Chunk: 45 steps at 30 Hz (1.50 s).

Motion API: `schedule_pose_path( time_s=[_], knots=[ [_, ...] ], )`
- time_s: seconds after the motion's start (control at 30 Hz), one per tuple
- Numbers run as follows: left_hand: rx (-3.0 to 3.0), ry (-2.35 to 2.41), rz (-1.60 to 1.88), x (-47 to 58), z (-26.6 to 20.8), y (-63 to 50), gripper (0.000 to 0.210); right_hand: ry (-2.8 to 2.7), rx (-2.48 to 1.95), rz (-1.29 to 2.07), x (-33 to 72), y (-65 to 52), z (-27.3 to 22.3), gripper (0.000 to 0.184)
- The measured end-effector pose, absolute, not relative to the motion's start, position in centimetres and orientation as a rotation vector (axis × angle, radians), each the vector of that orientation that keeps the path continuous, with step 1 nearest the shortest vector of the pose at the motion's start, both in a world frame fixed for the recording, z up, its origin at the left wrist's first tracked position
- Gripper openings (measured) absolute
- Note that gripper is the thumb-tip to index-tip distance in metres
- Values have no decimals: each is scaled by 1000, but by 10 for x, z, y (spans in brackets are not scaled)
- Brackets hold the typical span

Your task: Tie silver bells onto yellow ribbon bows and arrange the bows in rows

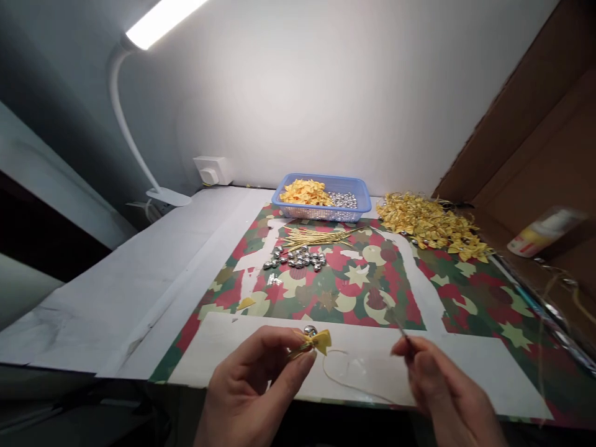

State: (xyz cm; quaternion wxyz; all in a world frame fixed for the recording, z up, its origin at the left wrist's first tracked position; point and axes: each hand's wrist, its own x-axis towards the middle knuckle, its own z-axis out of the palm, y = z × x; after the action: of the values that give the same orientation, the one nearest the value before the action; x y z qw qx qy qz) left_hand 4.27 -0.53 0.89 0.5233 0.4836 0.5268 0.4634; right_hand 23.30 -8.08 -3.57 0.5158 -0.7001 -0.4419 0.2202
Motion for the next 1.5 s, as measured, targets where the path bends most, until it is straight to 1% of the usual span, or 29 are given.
schedule_pose_path(
  time_s=[0.1,0.17,0.3,0.37,0.43,0.5,0.53,0.57,0.6,0.67,0.7,0.77,0.83,0.9,1.0,1.03,1.17,1.27,1.37,1.4,1.5],
  knots=[
    [1143,1260,1038,45,9,-1,14,-1162,-1965,79,283,-79,-39,40],
    [1139,1210,1004,51,10,1,16,-1266,-2204,-242,311,-72,-46,44],
    [1084,1078,913,66,16,1,17,-1295,-2335,-385,342,-56,-60,46],
    [1037,1038,923,72,18,0,15,-1300,-2336,-435,349,-55,-61,53],
    [992,1023,957,75,20,-1,26,-1286,-2317,-532,354,-60,-57,61],
    [976,1023,974,77,21,-3,37,-1193,-2286,-617,356,-69,-49,64],
    [982,1020,967,78,22,-4,36,-1120,-2247,-604,352,-74,-45,61],
    [993,1015,957,79,22,-5,31,-1057,-2181,-514,345,-78,-40,56],
    [1009,1007,943,79,23,-6,23,-1011,-2096,-364,335,-81,-35,51],
    [1051,984,915,81,23,-9,9,-1069,-1806,125,304,-82,-25,40],
    [1073,973,911,81,24,-10,4,-1133,-1678,313,286,-79,-21,38],
    [1126,946,941,82,23,-12,2,-1319,-1436,508,253,-71,-13,33],
    [1210,929,1017,80,23,-12,6,-1432,-1335,477,229,-62,-9,21],
    [1298,971,1101,77,24,-12,8,-1475,-1305,400,217,-56,-7,22],
    [1234,1026,1080,70,28,-10,28,-1406,-1339,350,212,-53,-11,21],
    [1169,1007,1033,68,30,-10,31,-1365,-1357,339,211,-54,-14,21],
    [1012,895,902,64,36,-11,21,-1267,-1403,263,203,-55,-20,25],
    [1012,897,911,64,35,-11,22,-1276,-1399,247,198,-55,-20,27],
    [1103,903,943,65,35,-10,15,-1294,-1379,271,198,-56,-20,26],
    [1151,894,936,66,35,-9,15,-1303,-1373,274,199,-56,-20,26],
    [1266,875,852,65,34,-6,23,-1338,-1341,251,203,-58,-22,20]
  ],
)
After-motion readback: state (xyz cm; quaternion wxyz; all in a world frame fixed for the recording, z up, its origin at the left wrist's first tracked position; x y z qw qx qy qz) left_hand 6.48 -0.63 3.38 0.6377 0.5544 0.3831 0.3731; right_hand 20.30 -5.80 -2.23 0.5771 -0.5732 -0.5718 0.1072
